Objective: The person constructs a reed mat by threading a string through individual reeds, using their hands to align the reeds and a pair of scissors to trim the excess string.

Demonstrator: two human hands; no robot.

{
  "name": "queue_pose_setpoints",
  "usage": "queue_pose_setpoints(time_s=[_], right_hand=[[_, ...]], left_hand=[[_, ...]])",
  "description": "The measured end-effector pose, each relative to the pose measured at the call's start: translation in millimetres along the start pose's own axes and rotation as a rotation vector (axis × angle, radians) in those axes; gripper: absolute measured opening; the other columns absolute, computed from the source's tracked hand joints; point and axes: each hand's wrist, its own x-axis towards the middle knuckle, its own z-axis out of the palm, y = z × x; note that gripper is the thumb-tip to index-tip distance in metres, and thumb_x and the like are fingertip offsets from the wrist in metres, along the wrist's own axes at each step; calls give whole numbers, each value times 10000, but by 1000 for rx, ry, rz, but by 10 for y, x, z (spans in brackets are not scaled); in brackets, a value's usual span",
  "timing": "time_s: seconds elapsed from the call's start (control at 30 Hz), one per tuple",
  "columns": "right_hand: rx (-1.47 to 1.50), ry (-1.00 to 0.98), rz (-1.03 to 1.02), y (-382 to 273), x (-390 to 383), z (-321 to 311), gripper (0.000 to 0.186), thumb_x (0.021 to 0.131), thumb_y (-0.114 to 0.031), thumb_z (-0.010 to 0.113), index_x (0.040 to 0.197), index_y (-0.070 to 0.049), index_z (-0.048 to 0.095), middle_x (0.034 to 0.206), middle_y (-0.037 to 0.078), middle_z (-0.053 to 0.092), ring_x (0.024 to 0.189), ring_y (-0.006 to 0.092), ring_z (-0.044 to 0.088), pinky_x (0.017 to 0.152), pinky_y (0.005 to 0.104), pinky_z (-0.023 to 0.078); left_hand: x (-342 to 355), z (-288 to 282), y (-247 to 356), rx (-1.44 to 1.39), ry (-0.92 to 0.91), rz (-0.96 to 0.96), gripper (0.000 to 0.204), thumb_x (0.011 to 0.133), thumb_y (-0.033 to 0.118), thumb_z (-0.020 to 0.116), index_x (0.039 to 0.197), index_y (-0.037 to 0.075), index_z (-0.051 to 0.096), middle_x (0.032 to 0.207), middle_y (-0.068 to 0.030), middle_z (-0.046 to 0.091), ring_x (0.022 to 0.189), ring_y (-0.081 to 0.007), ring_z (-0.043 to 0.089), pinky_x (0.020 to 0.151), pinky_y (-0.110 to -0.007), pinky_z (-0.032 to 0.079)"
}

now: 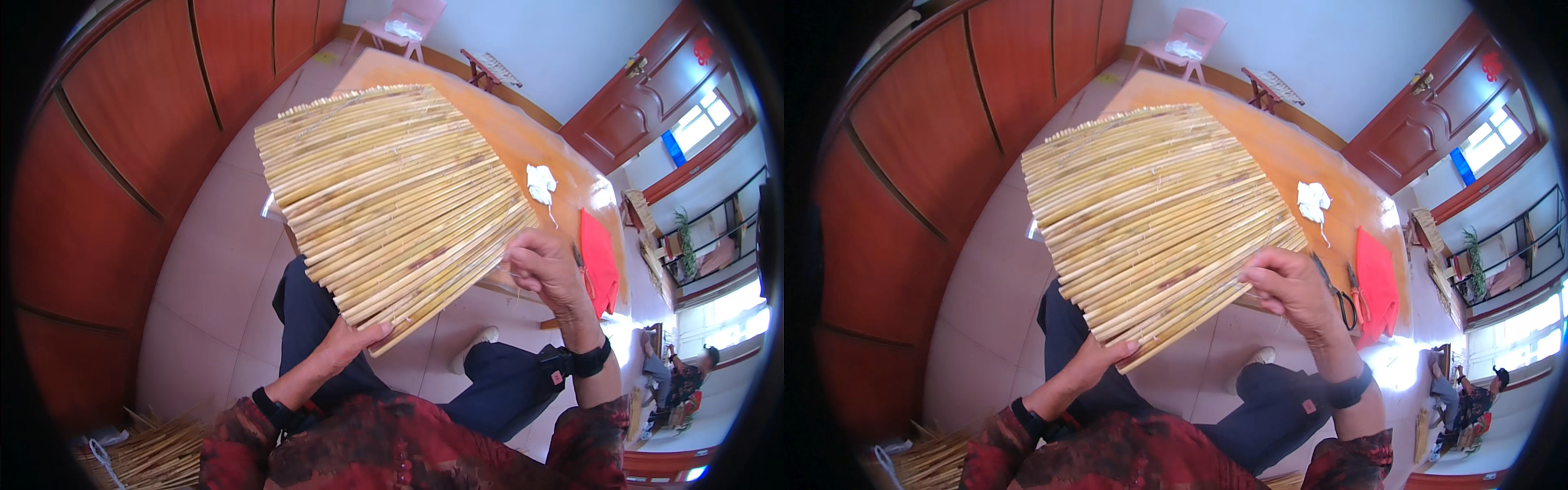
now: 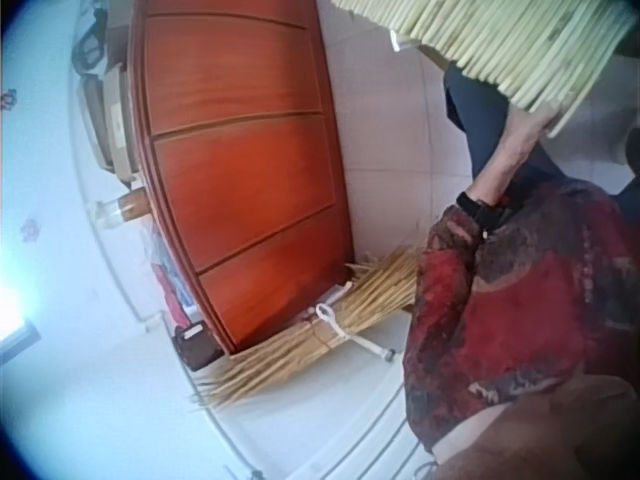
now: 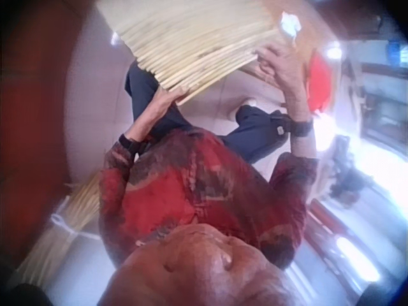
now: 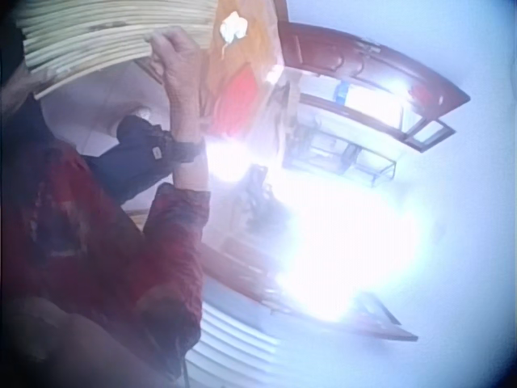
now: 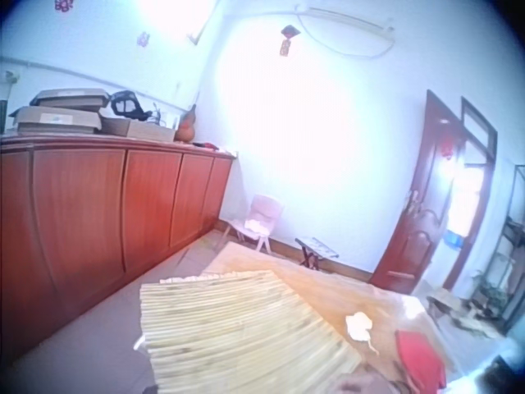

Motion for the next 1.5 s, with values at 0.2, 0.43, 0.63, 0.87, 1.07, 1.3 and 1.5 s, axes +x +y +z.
queue_pose_setpoints(time_s=[0.2,0.43,0.63,0.87,1.07,1.3,1.5], right_hand=[[-81,233,32,449,-134,-336,145,855,-143,587,878,-1,599,578,-24,459,483,30,412,438,161,326],[-1449,590,-502,424,-52,-331,149,790,-69,568,930,-21,586,756,93,567,742,235,580,665,332,456],[-1113,-73,-471,258,168,587,109,732,-106,595,815,-36,583,814,108,575,797,286,563,703,386,445],[-1360,-210,-627,530,359,765,78,699,-100,615,707,-77,540,710,89,512,722,272,541,634,360,423],[-1329,-270,-541,517,465,763,52,716,-74,590,717,-59,540,666,90,528,636,247,557,570,362,437],[-347,-405,324,429,507,783,161,819,-169,609,778,-18,570,690,63,586,623,120,559,584,256,450],[-1031,-374,-125,406,418,871,147,830,-176,606,806,-32,618,693,54,590,648,126,562,602,294,450]], left_hand=[[23,-12,-54,9,46,-48,530,778,199,664,1220,6,443,1047,-34,551,856,-84,501,629,-206,419],[11,31,-39,-18,41,-35,583,777,202,667,1259,-1,409,1159,-60,518,1013,-118,489,789,-231,430],[-29,43,-5,-44,79,7,589,787,186,667,1279,1,401,1202,-76,509,1085,-133,473,900,-260,395],[-46,98,-23,-26,129,-9,486,789,225,669,1187,21,478,971,-14,578,797,-50,515,621,-184,400],[-43,68,3,-68,80,-66,529,790,199,673,1233,18,448,1101,-39,541,955,-89,495,774,-226,396],[-38,47,-9,-83,49,-48,599,788,182,680,1290,18,399,1236,-65,494,1122,-137,462,941,-270,376],[-31,59,-7,-95,69,-18,607,787,167,677,1297,14,385,1245,-69,485,1142,-138,444,947,-266,367]])
